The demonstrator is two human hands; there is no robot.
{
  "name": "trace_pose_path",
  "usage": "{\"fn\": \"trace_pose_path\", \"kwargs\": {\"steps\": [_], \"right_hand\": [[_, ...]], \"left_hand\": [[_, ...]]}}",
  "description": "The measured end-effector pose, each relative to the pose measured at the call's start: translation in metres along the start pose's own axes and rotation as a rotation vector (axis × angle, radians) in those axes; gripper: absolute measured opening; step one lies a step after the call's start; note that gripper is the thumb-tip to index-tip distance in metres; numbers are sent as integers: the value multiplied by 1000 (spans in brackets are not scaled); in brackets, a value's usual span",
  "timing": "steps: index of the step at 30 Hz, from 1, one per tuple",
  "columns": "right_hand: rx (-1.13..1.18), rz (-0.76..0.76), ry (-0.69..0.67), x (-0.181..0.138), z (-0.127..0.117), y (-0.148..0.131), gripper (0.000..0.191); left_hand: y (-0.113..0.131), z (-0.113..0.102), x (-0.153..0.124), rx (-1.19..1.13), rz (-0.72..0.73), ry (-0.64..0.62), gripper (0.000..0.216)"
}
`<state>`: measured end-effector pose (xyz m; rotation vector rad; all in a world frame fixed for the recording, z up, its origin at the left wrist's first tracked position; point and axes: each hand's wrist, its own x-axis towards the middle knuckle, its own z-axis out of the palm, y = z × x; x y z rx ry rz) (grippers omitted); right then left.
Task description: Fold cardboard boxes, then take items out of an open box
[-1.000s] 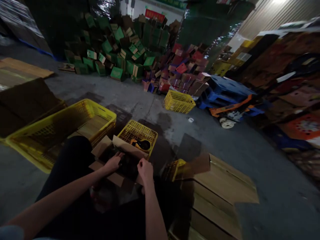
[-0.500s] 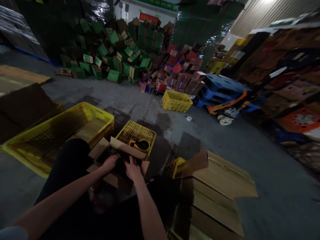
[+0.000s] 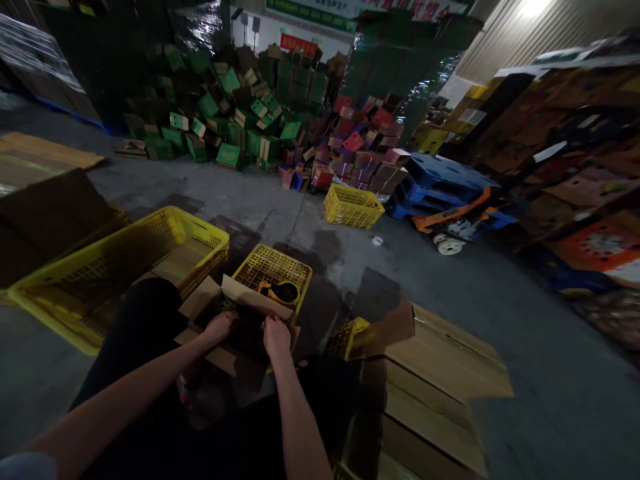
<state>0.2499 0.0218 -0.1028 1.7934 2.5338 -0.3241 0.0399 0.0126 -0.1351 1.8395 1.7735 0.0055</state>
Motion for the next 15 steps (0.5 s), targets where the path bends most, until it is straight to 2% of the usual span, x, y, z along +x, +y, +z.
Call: {"fn": "trace_pose_path", "kwargs": {"steps": [4,10,15], "right_hand": [[17,-30,18,-2,-2,-1,30],[102,-260,-77,-8,9,-21,29],[199,-256,-48,-3,10,-26,27]], "left_hand": [[4,0,1,-25,-28,52,40],[3,4,10,-115,-37,76,37],[-2,1,16,-277,36,94,29]]}}
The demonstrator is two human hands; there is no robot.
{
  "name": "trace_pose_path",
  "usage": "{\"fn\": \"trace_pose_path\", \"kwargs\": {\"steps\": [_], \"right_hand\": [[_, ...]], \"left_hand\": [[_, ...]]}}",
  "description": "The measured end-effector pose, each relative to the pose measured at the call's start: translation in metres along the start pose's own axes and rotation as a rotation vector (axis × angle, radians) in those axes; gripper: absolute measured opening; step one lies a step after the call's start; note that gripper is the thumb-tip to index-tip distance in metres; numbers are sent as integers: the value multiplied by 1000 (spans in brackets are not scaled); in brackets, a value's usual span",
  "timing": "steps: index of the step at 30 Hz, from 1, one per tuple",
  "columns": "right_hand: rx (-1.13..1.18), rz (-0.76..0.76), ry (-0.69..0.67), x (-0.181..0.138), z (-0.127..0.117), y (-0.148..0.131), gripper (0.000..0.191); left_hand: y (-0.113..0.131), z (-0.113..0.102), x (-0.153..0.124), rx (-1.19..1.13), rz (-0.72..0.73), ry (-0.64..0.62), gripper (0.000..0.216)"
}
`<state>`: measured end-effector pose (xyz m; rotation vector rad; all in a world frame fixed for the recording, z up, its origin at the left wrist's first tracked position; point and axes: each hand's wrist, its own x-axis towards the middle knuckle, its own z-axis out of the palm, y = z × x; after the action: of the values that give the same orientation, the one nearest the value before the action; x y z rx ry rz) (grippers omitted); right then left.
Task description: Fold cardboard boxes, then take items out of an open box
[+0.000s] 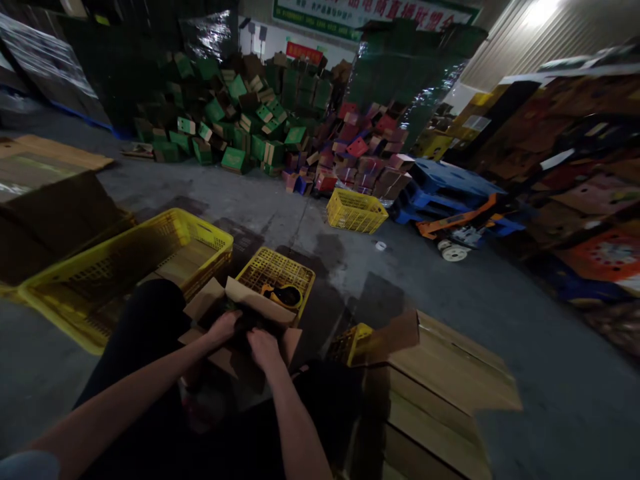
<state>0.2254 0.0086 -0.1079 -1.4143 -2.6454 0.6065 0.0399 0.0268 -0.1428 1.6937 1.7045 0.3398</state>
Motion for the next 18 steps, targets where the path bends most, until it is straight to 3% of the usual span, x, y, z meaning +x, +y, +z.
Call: {"fn": "trace_pose_path", "kwargs": {"steps": [5,9,12,15,18], "right_hand": [[158,57,171,-4,-32,20,18],[614,110,398,-15,-45,30,14],[854,153,376,-24,-42,26,25],[981,199,307,-32,-36,18,51],[891,238,297,-38,-35,14,47]], "left_hand": [[10,-7,0,-241,108,-30,34],[17,-11,-13,-614,167,-222,59],[18,-15,-22,-879,187,-364,64],[19,-15,-26,-847,247,-336,60],[18,-11,-23,-780,256,-310,52]]}}
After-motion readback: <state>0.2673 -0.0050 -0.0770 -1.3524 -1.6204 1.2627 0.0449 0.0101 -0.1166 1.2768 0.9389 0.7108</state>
